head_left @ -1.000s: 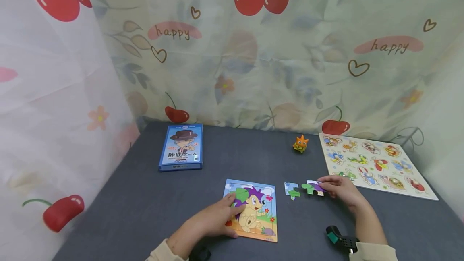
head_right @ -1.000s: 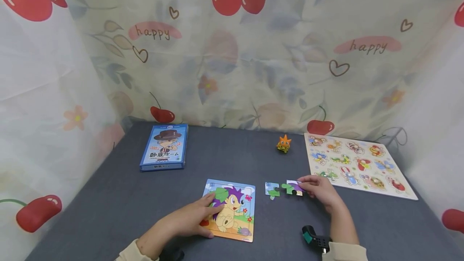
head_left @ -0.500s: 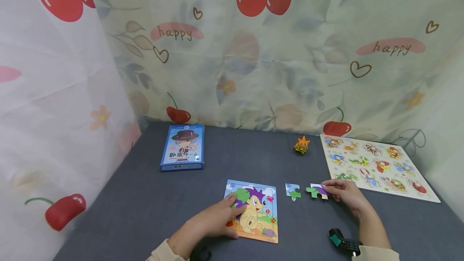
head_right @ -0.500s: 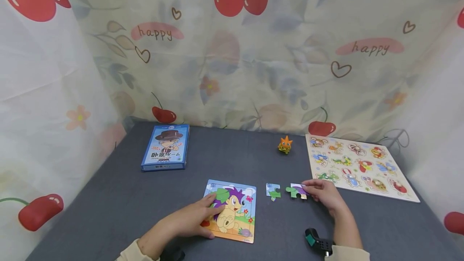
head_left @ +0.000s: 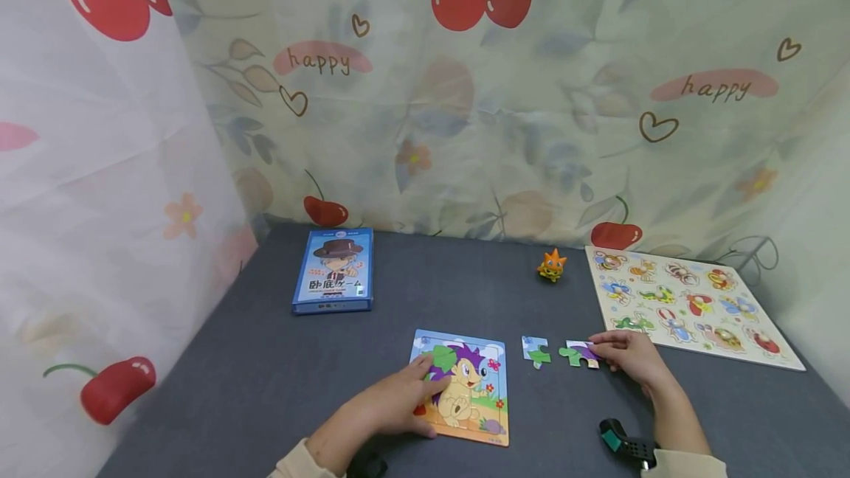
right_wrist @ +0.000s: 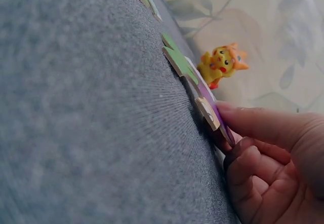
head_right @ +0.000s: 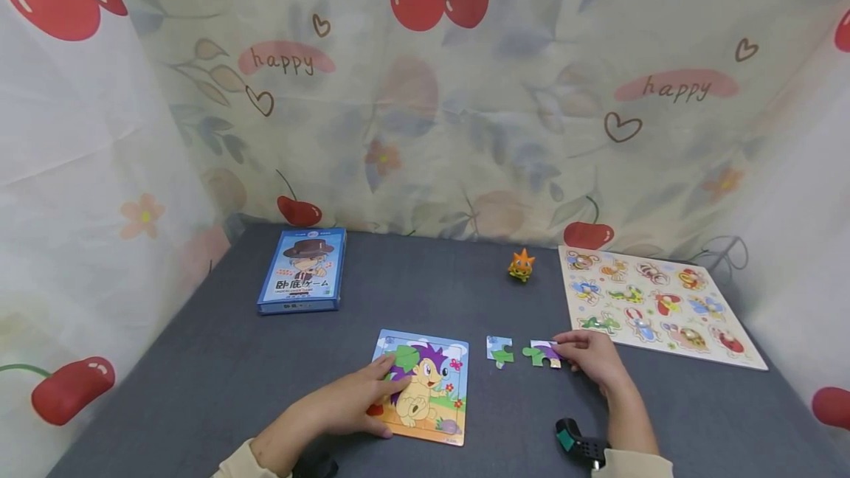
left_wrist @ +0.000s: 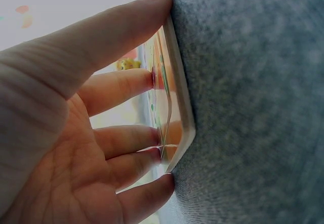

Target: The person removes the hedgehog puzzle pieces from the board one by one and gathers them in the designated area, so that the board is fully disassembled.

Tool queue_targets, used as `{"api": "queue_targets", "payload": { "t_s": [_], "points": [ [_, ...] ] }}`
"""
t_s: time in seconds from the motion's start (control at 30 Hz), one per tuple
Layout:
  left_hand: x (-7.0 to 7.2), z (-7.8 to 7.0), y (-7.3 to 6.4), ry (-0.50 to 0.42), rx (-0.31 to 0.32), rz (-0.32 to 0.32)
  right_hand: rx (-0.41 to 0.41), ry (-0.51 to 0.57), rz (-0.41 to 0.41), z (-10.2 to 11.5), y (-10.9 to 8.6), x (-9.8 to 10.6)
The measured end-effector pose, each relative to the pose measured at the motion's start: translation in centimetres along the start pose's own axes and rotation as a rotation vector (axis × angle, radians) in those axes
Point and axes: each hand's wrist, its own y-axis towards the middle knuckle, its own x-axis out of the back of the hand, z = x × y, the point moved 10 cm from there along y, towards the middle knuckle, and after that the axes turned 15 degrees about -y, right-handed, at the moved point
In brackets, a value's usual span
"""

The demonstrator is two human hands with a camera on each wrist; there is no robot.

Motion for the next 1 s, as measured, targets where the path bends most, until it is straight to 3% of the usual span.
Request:
{"api": "queue_targets", "payload": {
  "t_s": [0.4,1.0],
  "points": [
    [-0.06,0.07,0.1,-0.005,0.007,0.006,0.024,-0.047,-0.013,0.38,-0.22,-0.15],
    [-0.19,0.34,0.27,-0.024,0.02,0.01,-0.004,-0.054,-0.043,0.15,-0.11,0.01]
  ]
}}
